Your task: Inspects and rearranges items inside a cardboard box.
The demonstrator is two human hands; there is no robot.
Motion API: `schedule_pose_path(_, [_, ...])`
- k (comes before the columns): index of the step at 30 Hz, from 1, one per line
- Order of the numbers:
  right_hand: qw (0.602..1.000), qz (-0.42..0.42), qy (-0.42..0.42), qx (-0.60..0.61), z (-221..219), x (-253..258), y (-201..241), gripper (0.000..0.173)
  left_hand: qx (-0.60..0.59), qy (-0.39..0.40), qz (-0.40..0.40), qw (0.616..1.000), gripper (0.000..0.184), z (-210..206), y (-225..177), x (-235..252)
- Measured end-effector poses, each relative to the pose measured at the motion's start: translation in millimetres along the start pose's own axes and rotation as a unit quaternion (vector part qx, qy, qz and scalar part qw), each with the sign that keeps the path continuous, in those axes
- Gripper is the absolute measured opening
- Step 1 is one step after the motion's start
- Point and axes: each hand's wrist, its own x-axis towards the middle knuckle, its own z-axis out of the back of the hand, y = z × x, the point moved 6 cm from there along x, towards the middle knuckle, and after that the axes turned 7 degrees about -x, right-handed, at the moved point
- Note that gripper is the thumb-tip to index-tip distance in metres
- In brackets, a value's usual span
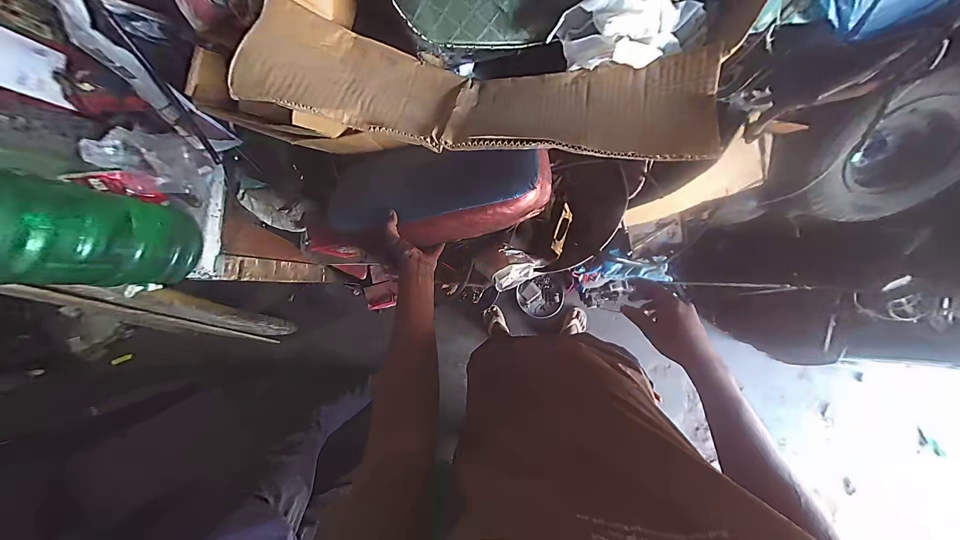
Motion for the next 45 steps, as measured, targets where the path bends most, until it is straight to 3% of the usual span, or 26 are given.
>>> schedule_pose_path(6, [0.999,-0.009,0.003,-0.033,11,7,-24,0.047,0.006,0.000,-0.028,1.000,0.064,52,-35,-22])
schedule_pose_path(11, [0.999,-0.014,0.015,-0.039,12,16,-29,0.046,0.072,0.082,-0.210,0.972,0.040,143,-88,-76])
schedule_pose_path(13, [0.998,-0.004,0.039,-0.042,4,19,-22,0.043,-0.004,0.062,-0.226,0.972,0.022,189,-102,-99])
schedule_pose_path(15, [0.996,0.016,0.074,-0.041,-10,20,-11,0.041,-0.057,0.052,-0.223,0.972,0.017,236,-115,-122])
schedule_pose_path(17, [0.991,0.038,0.123,-0.032,-28,22,5,0.041,-0.036,0.033,-0.244,0.969,0.026,273,-123,-147])
schedule_pose_path(18, [0.988,0.051,0.143,-0.022,-37,23,17,0.040,-0.018,0.018,-0.259,0.965,0.033,283,-123,-161])
schedule_pose_path(20, [0.979,0.084,0.185,0.003,-57,29,41,0.041,-0.023,-0.061,-0.326,0.943,0.029,263,-117,-199])
schedule_pose_path(21, [0.971,0.102,0.213,0.017,-70,32,55,0.044,-0.043,-0.086,-0.321,0.942,0.026,255,-114,-219])
schedule_pose_path(22, [0.961,0.115,0.248,0.036,-85,36,69,0.047,-0.118,-0.282,-0.240,0.921,0.019,238,-115,-235])
schedule_pose_path(24, [0.934,0.116,0.330,0.075,-118,42,98,0.054,-0.102,-0.060,-0.301,0.946,0.027,320,-97,-220])
schedule_pose_path(25, [0.919,0.112,0.367,0.088,-135,45,113,0.060,-0.099,-0.021,-0.299,0.949,0.036,355,-87,-214])
schedule_pose_path(27, [0.890,0.129,0.425,0.104,-172,51,141,0.075,-0.117,-0.046,-0.280,0.952,0.045,386,-70,-216])
schedule_pose_path(31, [0.820,0.100,0.535,0.174,-240,41,183,0.115,-0.126,-0.119,-0.243,0.954,0.051,402,-45,-234])
schedule_pose_path(34, [0.832,0.001,0.519,0.197,-266,34,200,0.115,-0.134,-0.167,-0.235,0.948,0.045,395,-39,-242])
schedule_pose_path(38, [0.844,0.027,0.498,0.198,-278,38,198,0.119,-0.111,-0.139,-0.224,0.958,0.047,400,-40,-240])
schedule_pose_path(40, [0.852,0.020,0.492,0.178,-274,37,201,0.119,-0.147,-0.244,-0.183,0.941,0.044,372,-52,-240])
schedule_pose_path(42, [0.863,0.010,0.476,0.170,-266,37,206,0.119,-0.153,-0.213,-0.183,0.947,0.043,371,-57,-229])
schedule_pose_path(44, [0.871,0.014,0.454,0.187,-261,39,213,0.119,-0.121,-0.103,-0.203,0.966,0.048,396,-61,-205])
schedule_pose_path(45, [0.873,0.015,0.443,0.204,-258,40,216,0.119,-0.111,-0.090,-0.205,0.968,0.050,401,-63,-196])
